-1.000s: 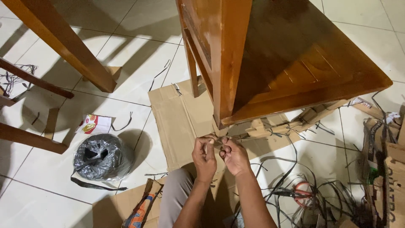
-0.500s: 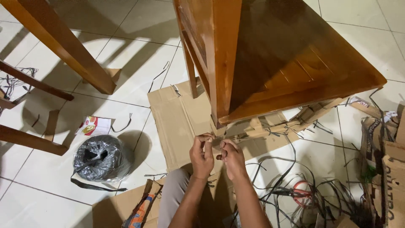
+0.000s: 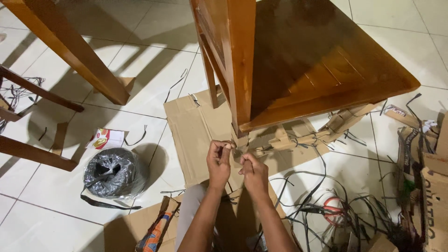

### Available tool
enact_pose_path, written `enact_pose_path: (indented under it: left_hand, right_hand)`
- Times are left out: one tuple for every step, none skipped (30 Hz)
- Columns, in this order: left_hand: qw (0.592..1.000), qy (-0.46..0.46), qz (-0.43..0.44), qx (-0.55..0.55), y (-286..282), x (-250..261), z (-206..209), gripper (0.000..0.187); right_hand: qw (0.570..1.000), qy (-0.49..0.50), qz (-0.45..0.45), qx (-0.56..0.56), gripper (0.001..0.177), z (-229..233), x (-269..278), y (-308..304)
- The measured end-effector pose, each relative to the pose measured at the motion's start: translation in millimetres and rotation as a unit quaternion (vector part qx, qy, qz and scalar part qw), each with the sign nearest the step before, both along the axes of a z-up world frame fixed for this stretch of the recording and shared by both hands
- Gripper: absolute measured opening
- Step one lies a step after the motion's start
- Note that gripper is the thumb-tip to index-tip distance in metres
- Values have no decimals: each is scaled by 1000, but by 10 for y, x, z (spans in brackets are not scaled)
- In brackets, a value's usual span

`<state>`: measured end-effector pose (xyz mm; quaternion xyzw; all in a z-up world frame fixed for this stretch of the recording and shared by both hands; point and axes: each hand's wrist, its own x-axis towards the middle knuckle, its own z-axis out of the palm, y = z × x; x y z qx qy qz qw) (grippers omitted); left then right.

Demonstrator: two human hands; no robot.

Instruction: Wrapping wooden chair legs with protective cardboard and securing them with plastic ties

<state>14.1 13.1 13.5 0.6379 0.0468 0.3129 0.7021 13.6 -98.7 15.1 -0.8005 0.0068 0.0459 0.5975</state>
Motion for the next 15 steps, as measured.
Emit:
enact_pose_path:
  left_hand:
    - [1000, -2, 1, 1, -3, 14, -28, 14]
    - [1000, -4, 3, -10, -6, 28, -64, 13]
    - [1000, -6, 4, -20, -8, 44, -101, 14]
    - [1000, -6, 5, -20, -3, 31, -68, 14]
    - [1000, -9, 5, -20, 2, 22, -38, 14]
    - [1000, -10, 3, -22, -8, 8, -16, 15]
    - [1000, -8, 2, -22, -7, 3, -8, 15]
    - [1000, -8, 3, -23, -18, -4, 0, 15]
    - [1000, -9, 4, -23, -28, -13, 9, 15]
    - [1000, -9, 4, -24, -30, -13, -8, 15]
    - [1000, -9, 6, -24, -29, -15, -23, 14]
    - [1000, -10, 10, -24, -26, -17, -32, 14]
    - [1000, -11, 10, -25, -26, -8, -31, 14]
    - [999, -10, 14, -27, -36, -13, -41, 14]
    - [999, -9, 17, -30, -45, -18, -52, 14]
  right_hand:
    - [1000, -2, 1, 1, 21, -78, -3, 3]
    - [1000, -16, -1, 19, 21, -162, -4, 5]
    - [999, -31, -3, 37, 21, -249, -3, 8]
    - [999, -32, -2, 38, 21, -311, 20, 8]
    - [998, -48, -14, 42, 21, -375, 46, 6]
    - [997, -64, -27, 45, 20, -447, 62, -9]
    - [997, -62, -28, 44, 20, -291, 39, -31]
    - [999, -27, -29, 2, 25, -133, 14, -64]
    - [999, 8, -29, -40, 43, 26, -14, -95]
    - [999, 8, -30, -41, 43, -51, 36, -128]
    - [993, -89, -73, -20, 44, -125, 83, -160]
    - [976, -186, -114, 2, 45, -194, 133, -188]
    - [976, -187, -113, 1, 45, -161, 125, -157]
    - [964, -227, -138, -18, 36, -137, 102, -134]
    - [949, -267, -163, -36, 28, -114, 78, -111]
